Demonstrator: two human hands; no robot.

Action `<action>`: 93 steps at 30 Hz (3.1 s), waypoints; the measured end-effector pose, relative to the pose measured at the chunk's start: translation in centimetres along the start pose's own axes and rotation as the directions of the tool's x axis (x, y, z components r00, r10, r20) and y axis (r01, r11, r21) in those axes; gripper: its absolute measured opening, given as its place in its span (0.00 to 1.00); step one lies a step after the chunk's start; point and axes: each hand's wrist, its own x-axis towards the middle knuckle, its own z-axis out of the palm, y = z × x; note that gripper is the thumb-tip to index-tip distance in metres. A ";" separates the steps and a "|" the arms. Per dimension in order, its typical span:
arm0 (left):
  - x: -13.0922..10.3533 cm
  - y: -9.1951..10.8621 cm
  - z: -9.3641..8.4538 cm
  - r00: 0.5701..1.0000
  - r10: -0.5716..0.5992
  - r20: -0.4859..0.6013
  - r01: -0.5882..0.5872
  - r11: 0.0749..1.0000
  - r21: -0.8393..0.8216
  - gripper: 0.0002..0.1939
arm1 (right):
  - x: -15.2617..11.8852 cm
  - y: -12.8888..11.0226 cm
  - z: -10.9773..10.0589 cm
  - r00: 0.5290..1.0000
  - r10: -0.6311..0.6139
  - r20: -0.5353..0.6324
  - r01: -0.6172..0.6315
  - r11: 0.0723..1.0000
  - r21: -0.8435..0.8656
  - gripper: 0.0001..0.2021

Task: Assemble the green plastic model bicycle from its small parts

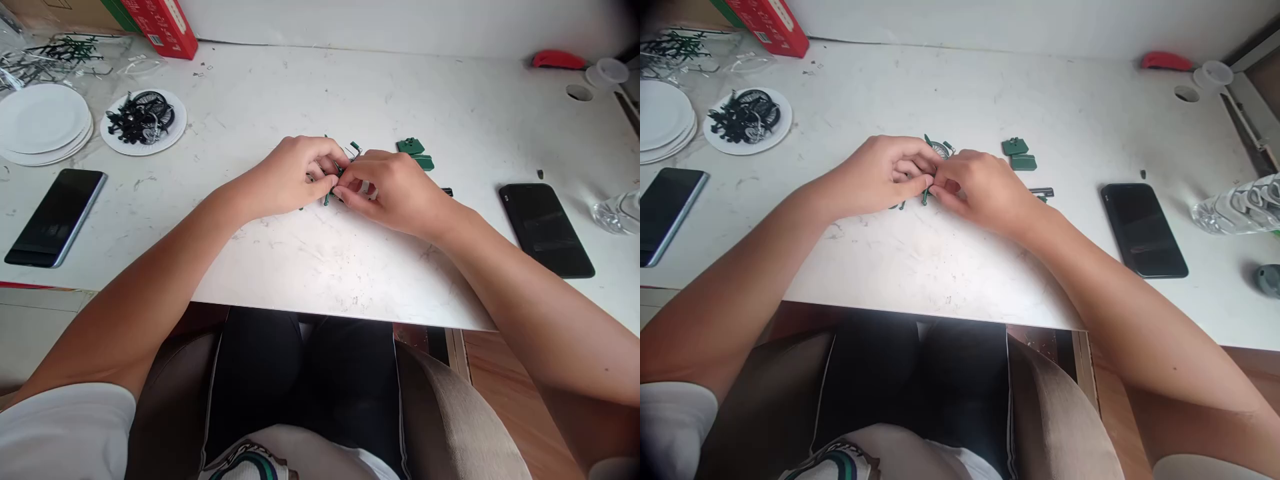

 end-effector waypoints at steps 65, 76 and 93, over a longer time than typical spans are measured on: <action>0.8 0.7 1.0 0.945 -0.007 -0.328 -0.100 0.946 -0.309 0.16 | -0.2 -0.6 0.4 0.907 0.014 -0.422 -0.016 1.000 -0.002 0.13; 1.3 -0.1 1.4 0.946 -0.042 -0.320 -0.052 0.959 -0.280 0.15 | -0.1 -0.9 -0.1 0.941 0.002 -0.338 0.004 1.000 0.017 0.12; 0.7 1.4 1.1 0.946 -0.010 -0.323 -0.069 0.970 -0.233 0.14 | -0.4 -1.2 -0.6 0.951 0.073 -0.301 -0.048 0.995 0.088 0.06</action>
